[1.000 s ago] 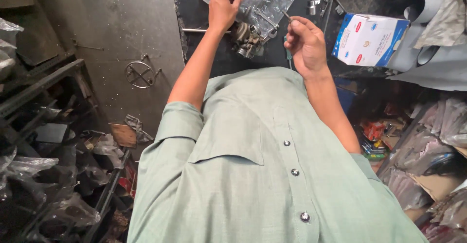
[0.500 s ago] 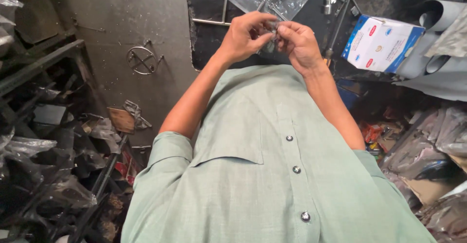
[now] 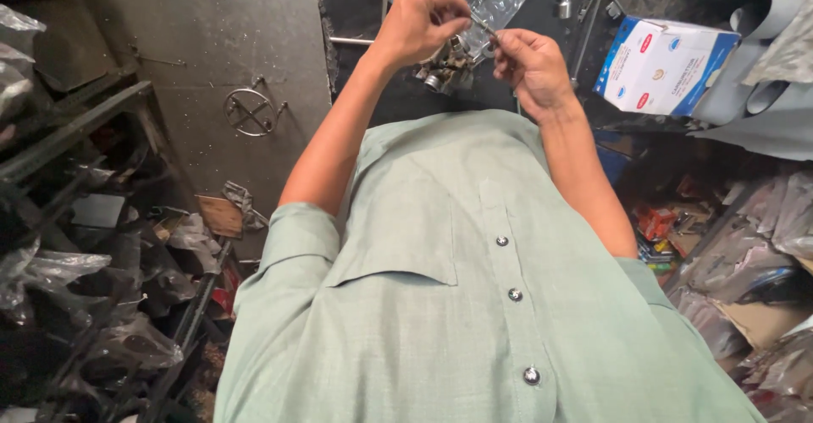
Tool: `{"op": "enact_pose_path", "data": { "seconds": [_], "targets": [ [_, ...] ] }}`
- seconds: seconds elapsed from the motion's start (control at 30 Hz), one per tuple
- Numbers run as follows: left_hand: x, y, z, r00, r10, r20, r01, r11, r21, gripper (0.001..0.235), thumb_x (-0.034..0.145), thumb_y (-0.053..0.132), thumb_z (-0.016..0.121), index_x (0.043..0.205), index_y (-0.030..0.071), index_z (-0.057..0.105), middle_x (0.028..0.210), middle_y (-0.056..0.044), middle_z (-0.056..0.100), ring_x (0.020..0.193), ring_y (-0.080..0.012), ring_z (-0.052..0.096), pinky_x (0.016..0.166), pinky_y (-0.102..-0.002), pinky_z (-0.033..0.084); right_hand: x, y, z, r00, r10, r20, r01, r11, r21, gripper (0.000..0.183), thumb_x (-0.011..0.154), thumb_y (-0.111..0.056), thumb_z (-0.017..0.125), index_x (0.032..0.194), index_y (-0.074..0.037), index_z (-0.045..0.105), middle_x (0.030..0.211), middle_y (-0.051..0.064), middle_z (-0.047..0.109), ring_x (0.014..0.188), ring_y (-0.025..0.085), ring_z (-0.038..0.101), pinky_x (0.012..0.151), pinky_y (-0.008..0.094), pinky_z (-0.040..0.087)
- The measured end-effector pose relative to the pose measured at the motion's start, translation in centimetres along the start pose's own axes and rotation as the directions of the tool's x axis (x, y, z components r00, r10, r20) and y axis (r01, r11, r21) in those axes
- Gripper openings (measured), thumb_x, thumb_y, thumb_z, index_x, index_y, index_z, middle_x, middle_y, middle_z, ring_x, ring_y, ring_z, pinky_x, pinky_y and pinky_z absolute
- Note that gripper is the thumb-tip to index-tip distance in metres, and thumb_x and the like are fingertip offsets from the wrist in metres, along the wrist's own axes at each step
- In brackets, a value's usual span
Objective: The person works on a carburetor at a cluttered workbench. They first loosen a fitting with a wrench, then wipe parts and their hands with a cloth, handle small components, and finally use a long screwdriver to turn a screw on the carburetor body while holding it in one hand.
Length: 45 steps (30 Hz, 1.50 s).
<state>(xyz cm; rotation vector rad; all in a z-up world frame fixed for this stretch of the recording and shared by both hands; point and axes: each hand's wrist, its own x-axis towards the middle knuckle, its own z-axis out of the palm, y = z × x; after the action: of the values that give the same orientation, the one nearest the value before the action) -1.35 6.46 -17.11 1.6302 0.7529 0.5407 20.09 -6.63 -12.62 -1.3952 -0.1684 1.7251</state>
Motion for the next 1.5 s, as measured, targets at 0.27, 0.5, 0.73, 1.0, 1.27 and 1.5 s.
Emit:
{"op": "enact_pose_path", "data": {
  "seconds": [0.27, 0.5, 0.73, 1.0, 1.27, 1.5],
  "targets": [
    [2.3, -4.5, 2.5, 0.987, -0.151, 0.055, 0.159, 0.970, -0.186, 0.037, 0.083, 0.001, 0.081, 0.119, 0.001, 0.071, 0.101, -0.009, 0.079, 0.091, -0.0160, 0.080, 0.077, -0.028, 0.064, 4.5, 2.5, -2.5, 0.996, 0.053, -0.065, -0.051, 0.998, 0.039, 0.016, 0.102, -0.022, 0.071, 0.103, -0.006, 0.070, 0.086, -0.002, 0.067, 0.072, 0.007, 0.061, 0.068, 0.026, 0.054],
    [2.3, -4.9, 2.3, 0.974, -0.157, 0.163, 0.181, 0.973, -0.143, 0.023, 0.090, 0.005, 0.082, 0.111, 0.000, 0.077, 0.097, -0.011, 0.080, 0.090, -0.0177, 0.079, 0.082, -0.030, 0.063, 5.6, 2.8, -2.6, 0.996, 0.086, -0.031, -0.086, 0.996, 0.014, 0.016, 0.101, -0.023, 0.075, 0.098, -0.008, 0.070, 0.084, -0.002, 0.067, 0.068, 0.007, 0.061, 0.064, 0.025, 0.053],
    [3.7, -7.4, 2.5, 0.979, -0.203, -0.018, 0.200, 0.974, -0.110, 0.022, 0.088, 0.011, 0.080, 0.108, 0.001, 0.076, 0.096, -0.011, 0.079, 0.086, -0.0174, 0.076, 0.075, -0.031, 0.061, 5.5, 2.8, -3.6, 0.994, 0.064, -0.091, -0.064, 0.998, 0.009, 0.016, 0.099, -0.023, 0.075, 0.103, -0.008, 0.072, 0.084, -0.003, 0.068, 0.070, 0.006, 0.063, 0.066, 0.025, 0.055],
    [2.9, -6.3, 1.4, 0.913, -0.348, -0.215, 0.394, 0.889, 0.232, 0.027, 0.092, 0.023, 0.085, 0.104, 0.002, 0.074, 0.083, -0.012, 0.076, 0.074, -0.0209, 0.074, 0.071, -0.037, 0.059, 3.7, 2.9, -4.6, 0.990, 0.104, -0.094, -0.078, 0.967, 0.243, 0.016, 0.100, -0.015, 0.070, 0.114, -0.007, 0.070, 0.094, 0.000, 0.066, 0.079, 0.010, 0.061, 0.069, 0.027, 0.054],
    [-3.2, 5.8, 5.9, 0.964, -0.229, -0.135, 0.211, 0.968, -0.136, 0.034, 0.087, 0.009, 0.082, 0.117, 0.002, 0.070, 0.100, -0.009, 0.077, 0.081, -0.0144, 0.076, 0.069, -0.028, 0.062, -0.4, 2.6, -2.5, 0.990, -0.041, 0.137, 0.004, 0.966, 0.257, 0.011, 0.102, -0.011, 0.068, 0.113, -0.008, 0.069, 0.100, 0.003, 0.072, 0.083, 0.011, 0.065, 0.075, 0.029, 0.054],
    [-4.9, 11.8, 10.8, 0.927, 0.116, -0.357, -0.079, 0.990, 0.117, 0.020, 0.094, 0.003, 0.076, 0.113, 0.007, 0.071, 0.103, -0.008, 0.073, 0.085, -0.0140, 0.075, 0.074, -0.025, 0.061, -5.6, -0.2, -3.2, 0.966, -0.124, 0.228, 0.079, 0.977, 0.197, 0.009, 0.105, -0.011, 0.067, 0.113, -0.007, 0.068, 0.099, 0.002, 0.069, 0.090, 0.011, 0.066, 0.083, 0.029, 0.054]
  ]
}}
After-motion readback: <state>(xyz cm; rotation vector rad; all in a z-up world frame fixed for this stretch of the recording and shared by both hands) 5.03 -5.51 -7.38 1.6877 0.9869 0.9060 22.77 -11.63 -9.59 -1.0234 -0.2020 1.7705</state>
